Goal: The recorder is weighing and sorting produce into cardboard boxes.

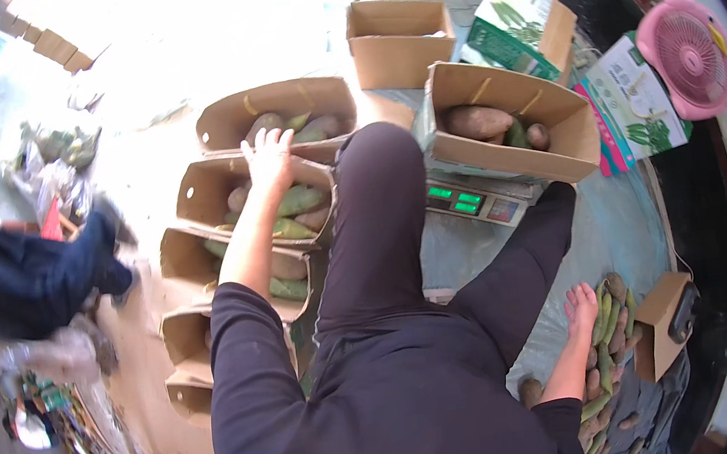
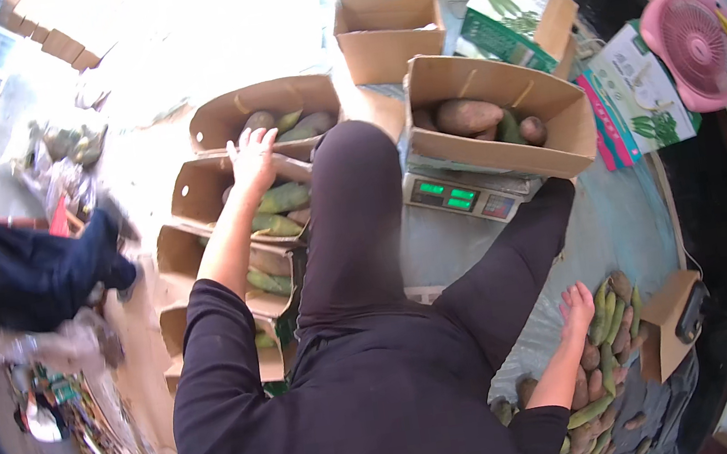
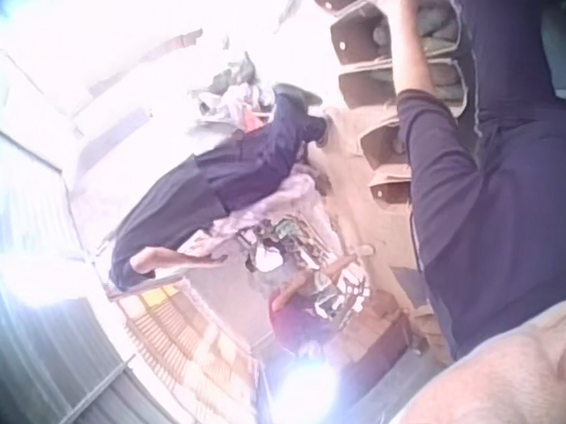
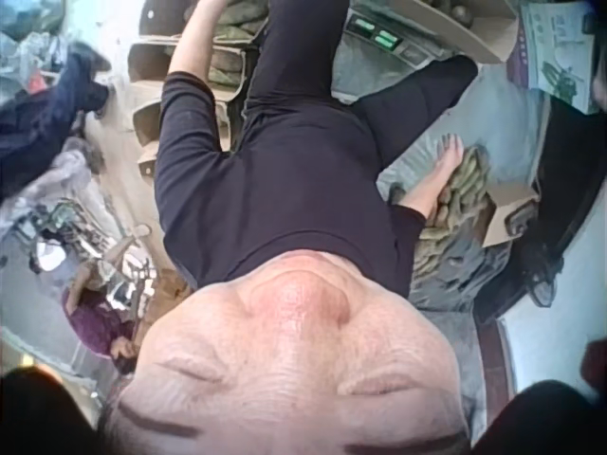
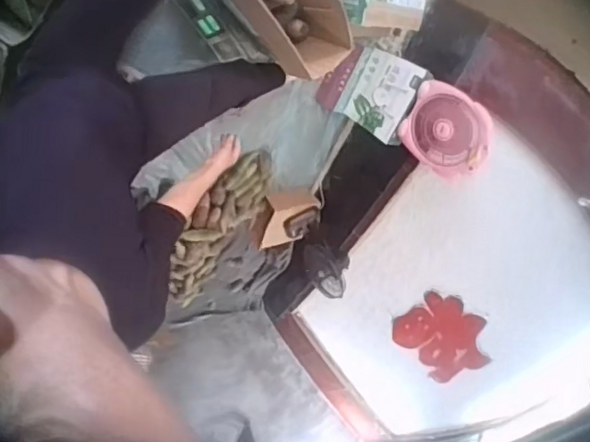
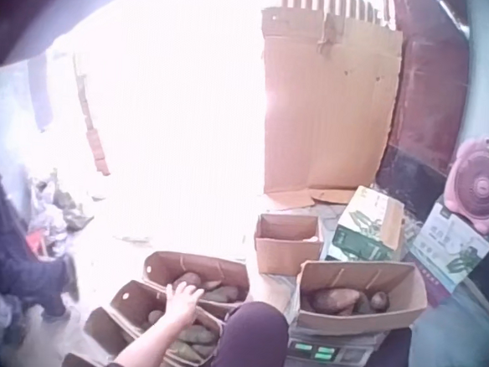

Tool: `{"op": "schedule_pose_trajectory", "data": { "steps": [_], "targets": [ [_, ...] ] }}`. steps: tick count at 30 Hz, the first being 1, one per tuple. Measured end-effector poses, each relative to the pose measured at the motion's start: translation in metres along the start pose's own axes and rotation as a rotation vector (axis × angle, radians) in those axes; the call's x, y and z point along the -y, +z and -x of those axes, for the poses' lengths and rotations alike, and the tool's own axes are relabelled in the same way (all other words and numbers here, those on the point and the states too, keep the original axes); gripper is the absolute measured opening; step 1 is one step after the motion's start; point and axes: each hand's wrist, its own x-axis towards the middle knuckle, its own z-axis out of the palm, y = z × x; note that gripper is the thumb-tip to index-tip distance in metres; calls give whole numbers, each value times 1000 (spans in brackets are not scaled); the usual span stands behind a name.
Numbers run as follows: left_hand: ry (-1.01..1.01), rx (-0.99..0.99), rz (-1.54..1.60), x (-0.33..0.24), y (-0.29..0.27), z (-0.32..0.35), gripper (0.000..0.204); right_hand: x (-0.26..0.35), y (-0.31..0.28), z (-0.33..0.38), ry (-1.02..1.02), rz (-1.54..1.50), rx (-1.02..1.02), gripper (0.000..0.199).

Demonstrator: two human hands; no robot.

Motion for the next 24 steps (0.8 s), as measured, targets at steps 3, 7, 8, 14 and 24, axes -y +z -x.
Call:
{"op": "schedule_pose_trajectory", "data": {
  "steps": [3,7,8,14,24],
  "targets": [
    [110,70,-30,9,6,-24,32,16,9,5,-49,12,-2,46],
    [100,399,-59,30,35,-39,34,38,34,13,-49,-17,-10,43],
    [128,415,-74,29,38,-44,35,45,37,16,-83,0,-13,42],
    [140,423,-51,25,30,-41,30,133,86,19,-400,72,13,34],
    [279,329,-8,31,27,7,15,210,162,-5,-755,123,55,44]
  ]
}}
